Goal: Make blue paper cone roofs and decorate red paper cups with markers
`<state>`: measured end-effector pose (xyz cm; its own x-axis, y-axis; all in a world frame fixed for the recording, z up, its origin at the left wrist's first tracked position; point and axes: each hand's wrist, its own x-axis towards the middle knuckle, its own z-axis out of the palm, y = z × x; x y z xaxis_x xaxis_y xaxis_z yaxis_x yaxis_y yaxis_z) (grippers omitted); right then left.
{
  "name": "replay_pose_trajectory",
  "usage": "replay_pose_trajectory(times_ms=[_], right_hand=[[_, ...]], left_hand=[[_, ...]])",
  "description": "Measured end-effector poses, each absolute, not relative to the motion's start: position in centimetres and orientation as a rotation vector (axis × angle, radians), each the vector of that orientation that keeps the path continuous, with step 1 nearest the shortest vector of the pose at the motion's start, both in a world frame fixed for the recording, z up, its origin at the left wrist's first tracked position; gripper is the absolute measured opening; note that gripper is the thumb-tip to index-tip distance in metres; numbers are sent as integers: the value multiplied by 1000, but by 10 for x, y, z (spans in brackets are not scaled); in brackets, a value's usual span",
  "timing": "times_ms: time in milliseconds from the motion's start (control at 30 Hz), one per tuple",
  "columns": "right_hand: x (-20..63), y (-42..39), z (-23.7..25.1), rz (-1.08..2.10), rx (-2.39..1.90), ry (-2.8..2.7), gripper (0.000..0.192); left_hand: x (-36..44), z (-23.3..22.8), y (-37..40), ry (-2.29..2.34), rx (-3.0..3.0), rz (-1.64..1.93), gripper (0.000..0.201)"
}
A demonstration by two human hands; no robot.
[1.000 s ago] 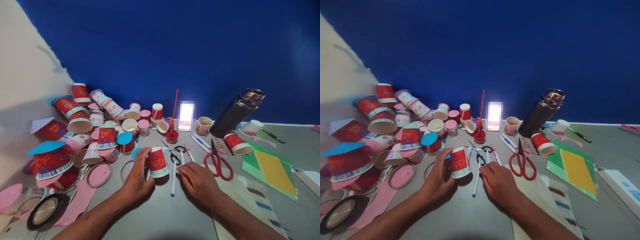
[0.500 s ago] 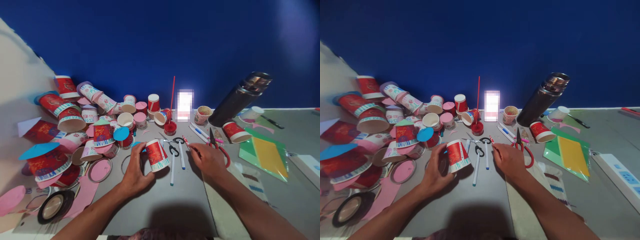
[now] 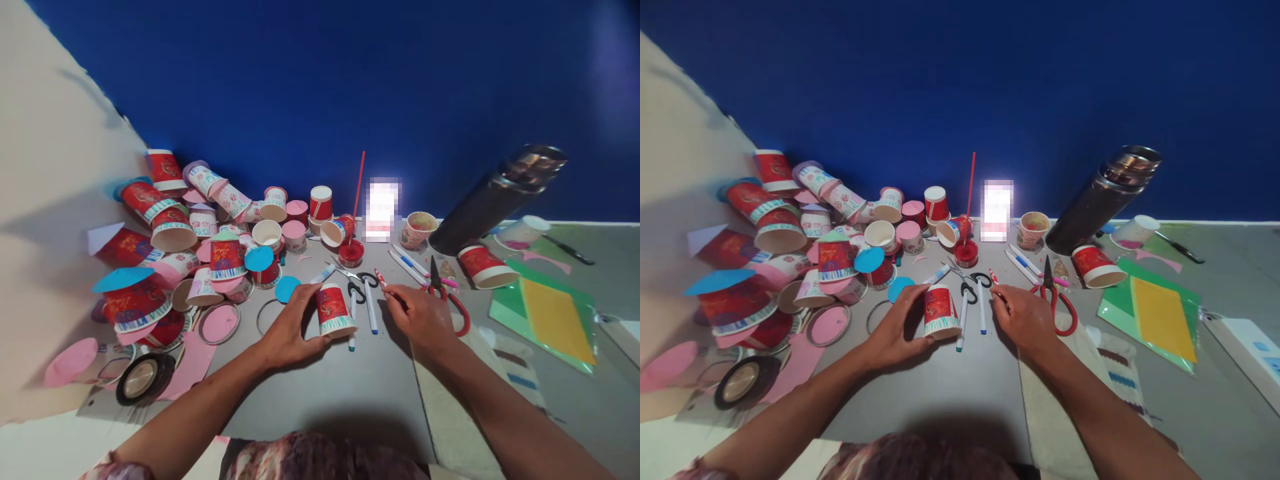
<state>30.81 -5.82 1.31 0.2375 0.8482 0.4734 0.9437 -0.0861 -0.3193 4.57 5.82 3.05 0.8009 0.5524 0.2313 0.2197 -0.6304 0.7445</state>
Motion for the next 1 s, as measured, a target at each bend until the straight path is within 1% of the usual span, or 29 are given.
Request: replay_pose_trajectory(times_ms=[233,333,467,533,633,667,800,1000], right_hand=[[311,-56,11,-155,-1886,-1660,27],[308,-57,13,-104,-1845,-1713,27],[296,-62,18,18,-1753,-1918,24],[287,-64,20,58,-1693,-2044,28],[273,-64,22,113,-1676,-2241,43],[269,-64,22,130,-1680,-2302,43],[260,-60,19,146,-1684,-2439,32],[269,-60,20,89,-1663,-2447,27]], left_hand=[[45,29,51,440,2289,529,93],[43,29,52,529,2273,690,93],[37,31,59,732,2212,943,92],[37,31,62,806,2181,985,90],[38,29,63,852,2178,1001,89],[39,28,64,860,2189,1001,90],[39,24,66,878,2217,981,95],[38,25,69,772,2157,859,95]])
